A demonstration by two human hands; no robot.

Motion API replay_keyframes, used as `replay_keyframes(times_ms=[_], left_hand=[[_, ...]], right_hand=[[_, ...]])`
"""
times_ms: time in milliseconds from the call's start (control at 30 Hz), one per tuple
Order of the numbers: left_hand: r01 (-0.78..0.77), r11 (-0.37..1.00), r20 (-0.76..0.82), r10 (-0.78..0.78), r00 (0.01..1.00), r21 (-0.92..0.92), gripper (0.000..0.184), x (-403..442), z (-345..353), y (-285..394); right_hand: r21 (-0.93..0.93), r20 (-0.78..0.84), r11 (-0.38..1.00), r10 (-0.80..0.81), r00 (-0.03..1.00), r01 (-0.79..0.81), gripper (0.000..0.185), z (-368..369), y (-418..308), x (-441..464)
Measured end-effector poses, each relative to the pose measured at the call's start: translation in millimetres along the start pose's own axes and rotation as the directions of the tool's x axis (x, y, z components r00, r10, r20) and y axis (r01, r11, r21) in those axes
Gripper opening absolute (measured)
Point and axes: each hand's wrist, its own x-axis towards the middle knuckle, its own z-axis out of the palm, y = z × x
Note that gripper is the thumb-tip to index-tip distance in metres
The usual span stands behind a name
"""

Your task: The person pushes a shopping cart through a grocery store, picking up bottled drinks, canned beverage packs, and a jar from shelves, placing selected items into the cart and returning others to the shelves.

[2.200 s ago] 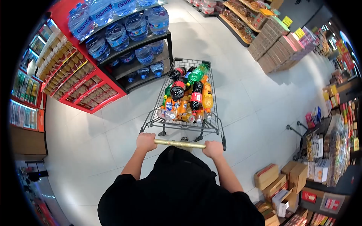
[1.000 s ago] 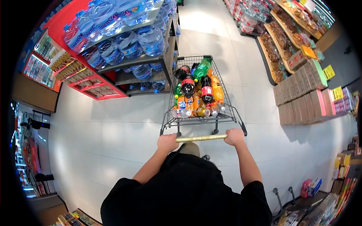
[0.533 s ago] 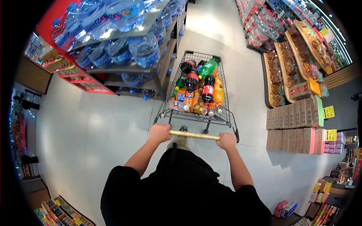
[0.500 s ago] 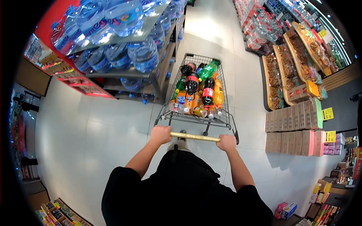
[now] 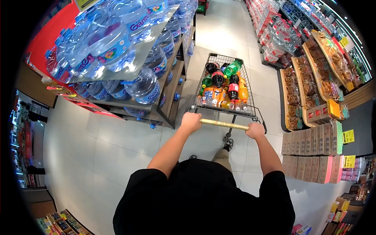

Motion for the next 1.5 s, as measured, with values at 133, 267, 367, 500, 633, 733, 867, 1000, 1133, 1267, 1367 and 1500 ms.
replay_keyframes(times_ms=[133, 267, 367, 500, 633, 733, 867, 1000, 1133, 1267, 1367, 1500], left_hand=[[0.022, 1.000, 0.011, -0.022, 1.000, 0.003, 0.012, 76.0, -1.0, 20.9], [0.044, 0.999, 0.015, -0.044, 0.999, -0.014, 0.013, 140.5, 0.7, 38.1], [0.082, 0.997, 0.016, -0.082, 0.997, 0.009, 0.013, 184.2, 12.1, 44.8], [0.093, 0.995, -0.103, -0.090, 0.991, 0.021, 0.013, 239.5, 24.4, 47.0], [0.089, 0.996, -0.165, -0.084, 0.983, 0.024, 0.014, 282.8, 30.0, 48.0], [0.058, 0.998, -0.273, -0.044, 0.961, 0.040, 0.017, 320.5, 36.6, 38.1], [0.004, 0.998, -0.386, 0.021, 0.922, 0.065, 0.023, 385.2, 25.1, 9.9], [-0.035, 0.997, -0.359, 0.060, 0.931, 0.074, 0.024, 455.7, 10.5, -33.4], [-0.076, 0.991, -0.265, 0.103, 0.959, 0.112, 0.019, 535.5, -15.7, -88.6], [0.012, 0.993, -0.069, -0.004, 0.998, 0.115, 0.013, 625.3, -49.0, -128.2], [0.113, 0.989, -0.023, -0.111, 0.994, 0.093, 0.009, 689.7, -72.2, -142.3], [0.101, 0.992, -0.076, -0.096, 0.993, 0.078, 0.005, 779.5, -67.9, -160.2]], right_hand=[[-0.005, -0.012, 1.000, -0.011, 1.000, 0.011, 0.025, -7.5, 57.9, 70.7], [0.006, -0.011, 1.000, -0.014, 1.000, 0.014, 0.023, -21.2, 101.7, 130.2], [0.027, 0.026, 1.000, -0.009, 1.000, 0.009, 0.023, -34.9, 125.3, 170.3], [0.042, 0.045, 0.996, -0.077, 0.996, 0.075, 0.022, -57.5, 153.9, 221.4], [0.058, 0.105, 0.994, -0.095, 0.990, 0.090, 0.021, -63.6, 178.2, 265.5], [0.055, 0.113, 0.997, -0.062, 0.992, 0.057, 0.020, -69.1, 185.7, 301.0], [0.108, 0.060, 0.993, -0.053, 0.997, 0.046, 0.020, -83.5, 190.5, 351.4], [0.088, 0.122, 0.996, -0.010, 0.992, 0.000, 0.023, -119.9, 176.6, 404.2], [0.119, 0.025, 0.993, 0.004, 1.000, -0.007, 0.025, -132.5, 155.1, 468.7], [0.197, -0.069, 0.980, -0.006, 0.998, 0.020, 0.024, -149.3, 138.9, 533.9], [0.197, -0.093, 0.980, 0.005, 0.996, 0.014, 0.023, -171.0, 131.7, 589.2], [0.147, -0.120, 0.989, 0.039, 0.992, -0.021, 0.024, -189.7, 155.5, 671.1]])
